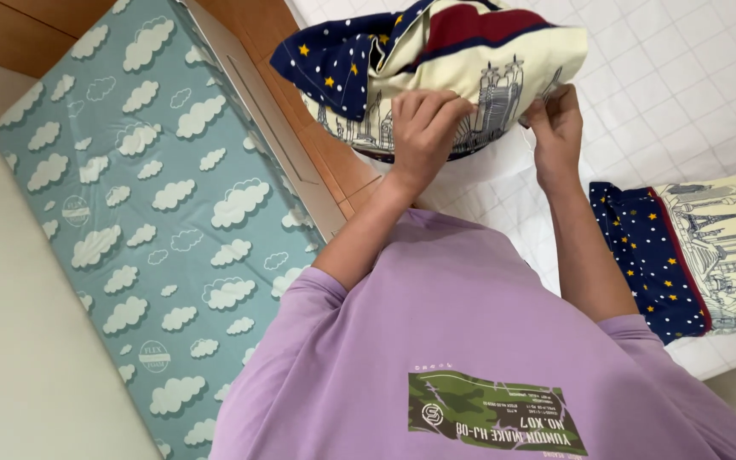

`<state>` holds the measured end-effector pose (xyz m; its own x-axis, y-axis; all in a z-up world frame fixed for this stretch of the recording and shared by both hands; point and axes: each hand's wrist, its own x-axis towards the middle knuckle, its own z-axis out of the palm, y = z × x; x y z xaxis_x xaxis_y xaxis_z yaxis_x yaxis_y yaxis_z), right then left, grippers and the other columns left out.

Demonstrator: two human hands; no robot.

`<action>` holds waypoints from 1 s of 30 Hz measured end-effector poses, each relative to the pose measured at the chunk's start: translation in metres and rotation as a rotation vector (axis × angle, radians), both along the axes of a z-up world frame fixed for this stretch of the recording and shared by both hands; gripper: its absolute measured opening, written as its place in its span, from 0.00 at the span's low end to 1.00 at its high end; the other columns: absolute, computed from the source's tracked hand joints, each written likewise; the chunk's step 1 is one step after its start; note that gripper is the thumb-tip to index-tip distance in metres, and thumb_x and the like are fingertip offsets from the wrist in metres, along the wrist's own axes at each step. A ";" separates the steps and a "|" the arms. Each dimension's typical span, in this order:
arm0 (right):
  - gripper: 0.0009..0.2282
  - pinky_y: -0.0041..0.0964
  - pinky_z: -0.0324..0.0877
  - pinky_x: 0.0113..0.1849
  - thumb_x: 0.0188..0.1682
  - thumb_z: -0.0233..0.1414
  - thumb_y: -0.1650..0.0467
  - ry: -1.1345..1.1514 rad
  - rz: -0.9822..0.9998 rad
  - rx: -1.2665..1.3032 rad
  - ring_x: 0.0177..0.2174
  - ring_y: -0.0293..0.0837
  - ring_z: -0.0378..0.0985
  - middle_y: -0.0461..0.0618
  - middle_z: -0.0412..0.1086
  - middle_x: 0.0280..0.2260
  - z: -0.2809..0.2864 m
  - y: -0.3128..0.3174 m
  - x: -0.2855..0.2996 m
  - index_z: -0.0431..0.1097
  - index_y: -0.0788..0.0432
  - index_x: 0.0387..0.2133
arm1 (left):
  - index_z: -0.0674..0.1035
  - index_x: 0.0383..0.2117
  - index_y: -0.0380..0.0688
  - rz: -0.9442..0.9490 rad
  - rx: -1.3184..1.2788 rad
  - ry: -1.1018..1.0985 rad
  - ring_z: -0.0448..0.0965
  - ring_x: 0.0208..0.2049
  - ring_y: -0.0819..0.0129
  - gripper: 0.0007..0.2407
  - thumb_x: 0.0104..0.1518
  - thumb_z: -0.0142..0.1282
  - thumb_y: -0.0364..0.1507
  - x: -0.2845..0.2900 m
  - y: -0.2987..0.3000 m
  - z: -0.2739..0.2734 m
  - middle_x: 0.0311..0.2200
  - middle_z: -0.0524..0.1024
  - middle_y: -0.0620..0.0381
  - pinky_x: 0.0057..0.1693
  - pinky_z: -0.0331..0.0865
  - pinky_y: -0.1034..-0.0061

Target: The person inserts a white pillow into a patterned pillowcase by hand. They repeatedly adjust the fabric and corners to fit the pillow inside, then smooth the case and place the finished pillow on the bed.

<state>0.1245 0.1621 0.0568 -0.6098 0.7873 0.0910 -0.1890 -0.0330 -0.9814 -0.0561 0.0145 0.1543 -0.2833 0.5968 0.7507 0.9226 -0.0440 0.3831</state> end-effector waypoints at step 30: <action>0.14 0.60 0.49 0.67 0.56 0.60 0.80 -0.459 -0.490 1.363 0.68 0.57 0.42 0.53 0.46 0.68 0.061 -0.014 -0.025 0.78 0.45 0.45 | 0.79 0.44 0.47 -0.134 -0.146 -0.021 0.71 0.47 0.62 0.12 0.55 0.57 0.20 0.011 -0.015 -0.002 0.44 0.72 0.60 0.53 0.64 0.64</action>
<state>0.0990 0.1477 0.1181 -0.4983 0.3891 0.7748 0.4093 0.8934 -0.1854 -0.0452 -0.0005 0.1524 -0.2086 0.7322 0.6484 0.9040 -0.1087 0.4135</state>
